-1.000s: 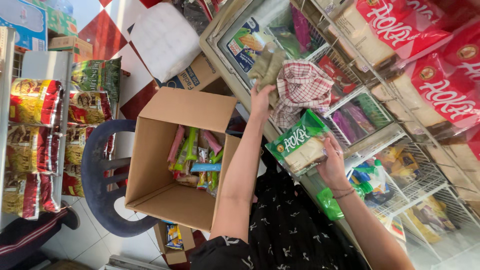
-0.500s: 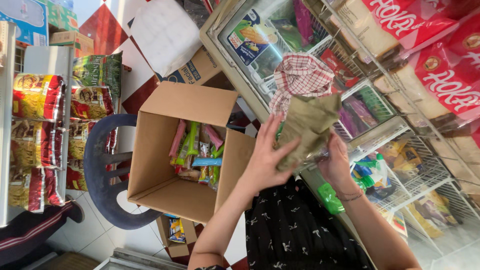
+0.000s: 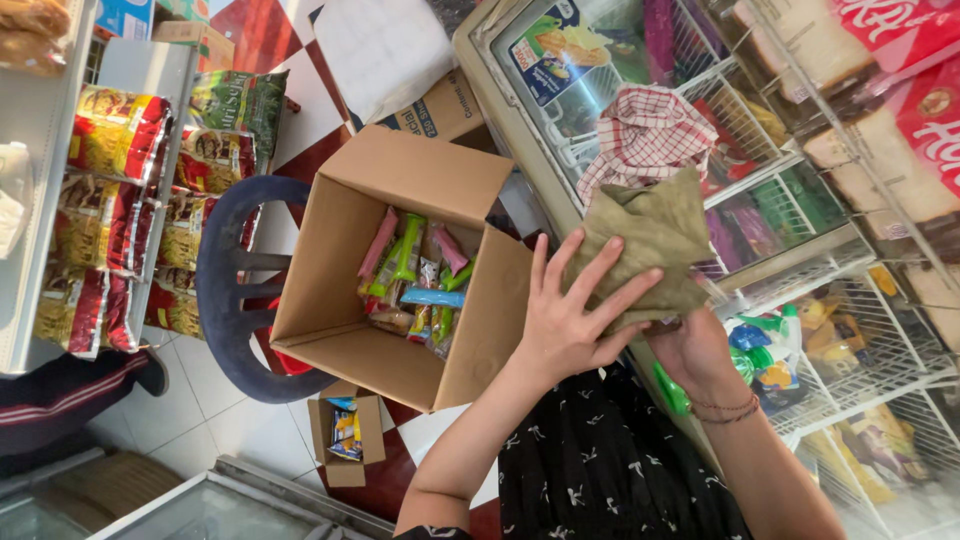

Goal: The person scans the barcodes of several packages of bread using a handheld scanner, wipes some of the packages with a cloth, places them into a cardboard box, and restocks other bread packages onto a retail shelf.

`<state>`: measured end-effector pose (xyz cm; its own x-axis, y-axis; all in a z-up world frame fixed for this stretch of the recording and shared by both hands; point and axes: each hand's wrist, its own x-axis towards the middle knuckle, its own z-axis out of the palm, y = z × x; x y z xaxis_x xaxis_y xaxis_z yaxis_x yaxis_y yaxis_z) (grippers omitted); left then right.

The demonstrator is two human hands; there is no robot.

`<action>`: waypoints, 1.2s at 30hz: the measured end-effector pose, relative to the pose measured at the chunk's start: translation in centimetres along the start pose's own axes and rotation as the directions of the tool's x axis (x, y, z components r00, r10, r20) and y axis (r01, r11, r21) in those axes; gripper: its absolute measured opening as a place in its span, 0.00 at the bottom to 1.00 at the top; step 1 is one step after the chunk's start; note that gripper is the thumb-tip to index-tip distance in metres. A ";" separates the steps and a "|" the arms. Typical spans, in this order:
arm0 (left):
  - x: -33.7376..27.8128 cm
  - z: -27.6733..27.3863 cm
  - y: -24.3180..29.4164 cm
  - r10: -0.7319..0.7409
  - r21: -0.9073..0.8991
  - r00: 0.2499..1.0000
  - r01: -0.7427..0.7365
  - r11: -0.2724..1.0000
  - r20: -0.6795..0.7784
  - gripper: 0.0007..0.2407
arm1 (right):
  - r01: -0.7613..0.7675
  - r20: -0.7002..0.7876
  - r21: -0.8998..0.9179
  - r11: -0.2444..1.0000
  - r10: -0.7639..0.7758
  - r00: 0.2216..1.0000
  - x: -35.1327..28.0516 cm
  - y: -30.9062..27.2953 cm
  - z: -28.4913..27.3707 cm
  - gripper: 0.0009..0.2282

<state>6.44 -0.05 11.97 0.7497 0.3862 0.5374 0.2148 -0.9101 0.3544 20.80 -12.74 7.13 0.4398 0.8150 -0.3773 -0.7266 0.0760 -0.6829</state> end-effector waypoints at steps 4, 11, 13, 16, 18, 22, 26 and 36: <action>0.3 -1.1 1.0 -0.113 -0.218 0.984 0.080 0.973 -0.141 0.26 | -0.042 0.056 -0.107 0.993 0.049 0.997 -1.0 0.3 0.8 0.23; -1.7 -1.1 0.7 0.127 -0.112 0.987 -0.138 0.984 -0.096 0.22 | -0.154 0.059 -0.002 0.988 0.154 0.986 -2.2 -3.2 3.8 0.24; -3.2 -1.4 0.9 0.243 -0.107 0.967 -0.251 0.962 -0.078 0.21 | -0.095 0.074 -0.090 0.991 0.102 0.992 -2.3 -5.0 4.2 0.26; -6.2 -2.0 0.4 0.368 -0.093 0.929 -0.370 0.924 -0.034 0.21 | -0.072 0.074 0.051 0.996 0.069 0.995 -3.5 -6.9 5.0 0.28; -7.7 -1.7 -1.0 0.367 -0.154 0.929 -0.370 0.916 -0.049 0.21 | -0.004 0.070 0.064 0.998 -0.001 0.998 -3.5 -7.5 5.6 0.28; -9.1 -0.9 -2.5 0.001 -0.301 0.987 -0.050 0.952 -0.159 0.13 | 0.147 0.003 0.057 0.988 -0.147 0.989 -3.9 -8.8 5.1 0.29; -5.9 -2.6 -0.6 -0.094 -0.318 0.934 -0.022 0.948 -0.344 0.18 | 0.181 0.048 -0.024 0.983 -0.180 0.982 -4.0 -6.0 4.3 0.31; 1.7 0.5 4.3 -0.278 -0.419 0.858 0.082 0.904 -0.432 0.17 | 0.298 0.327 -0.172 0.939 -0.231 0.916 -5.3 -3.6 4.3 0.39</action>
<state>8.98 -3.37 14.06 0.3134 0.6490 0.6933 -0.0064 -0.7286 0.6849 18.84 -14.90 14.28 0.3986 0.9170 0.0164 -0.4606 0.2156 -0.8610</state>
